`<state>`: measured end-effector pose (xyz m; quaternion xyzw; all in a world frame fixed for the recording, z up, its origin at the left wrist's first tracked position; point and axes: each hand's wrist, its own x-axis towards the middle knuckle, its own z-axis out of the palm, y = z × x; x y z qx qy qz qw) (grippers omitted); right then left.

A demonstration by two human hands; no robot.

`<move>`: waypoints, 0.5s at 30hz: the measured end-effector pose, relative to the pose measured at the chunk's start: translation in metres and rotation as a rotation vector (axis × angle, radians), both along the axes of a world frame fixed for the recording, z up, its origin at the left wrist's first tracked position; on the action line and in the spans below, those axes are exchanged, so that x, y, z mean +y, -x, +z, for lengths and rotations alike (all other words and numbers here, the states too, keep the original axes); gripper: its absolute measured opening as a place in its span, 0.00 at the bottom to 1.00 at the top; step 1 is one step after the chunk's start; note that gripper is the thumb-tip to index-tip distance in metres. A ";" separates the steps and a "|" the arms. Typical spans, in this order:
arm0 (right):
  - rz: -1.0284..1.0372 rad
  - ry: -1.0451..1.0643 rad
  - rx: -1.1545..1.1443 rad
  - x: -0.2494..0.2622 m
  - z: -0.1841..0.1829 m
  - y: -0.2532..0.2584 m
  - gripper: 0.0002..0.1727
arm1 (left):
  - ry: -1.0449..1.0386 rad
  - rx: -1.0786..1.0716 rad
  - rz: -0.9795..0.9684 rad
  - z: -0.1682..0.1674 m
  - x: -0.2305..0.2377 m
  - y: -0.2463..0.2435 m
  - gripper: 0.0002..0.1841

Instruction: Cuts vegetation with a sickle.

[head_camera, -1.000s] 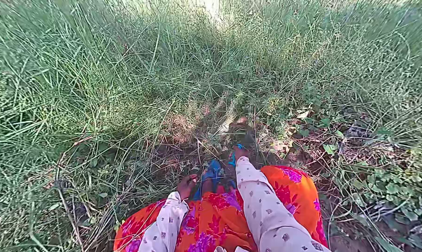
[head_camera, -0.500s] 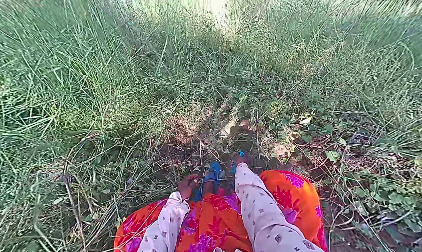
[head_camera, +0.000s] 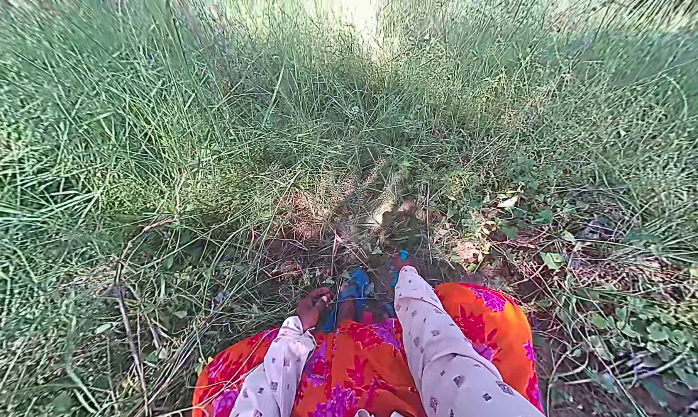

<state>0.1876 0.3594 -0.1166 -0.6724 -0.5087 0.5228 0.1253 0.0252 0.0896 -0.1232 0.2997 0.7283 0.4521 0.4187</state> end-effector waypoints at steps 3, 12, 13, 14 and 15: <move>-0.014 0.009 0.083 -0.022 0.033 0.008 0.26 | -0.024 0.020 0.004 0.000 0.004 0.000 0.19; -0.067 -0.355 0.037 0.002 0.044 0.011 0.27 | 0.041 0.015 -0.045 0.004 0.004 -0.006 0.20; -0.068 -0.330 0.002 0.004 0.037 0.010 0.27 | 0.051 0.011 -0.050 0.005 0.003 -0.003 0.20; -0.069 -0.273 -0.025 0.006 0.026 0.008 0.27 | 0.056 0.006 -0.050 0.005 0.003 -0.002 0.21; -0.063 -0.188 -0.039 0.009 0.008 0.006 0.27 | 0.061 0.002 -0.049 0.006 0.002 -0.001 0.21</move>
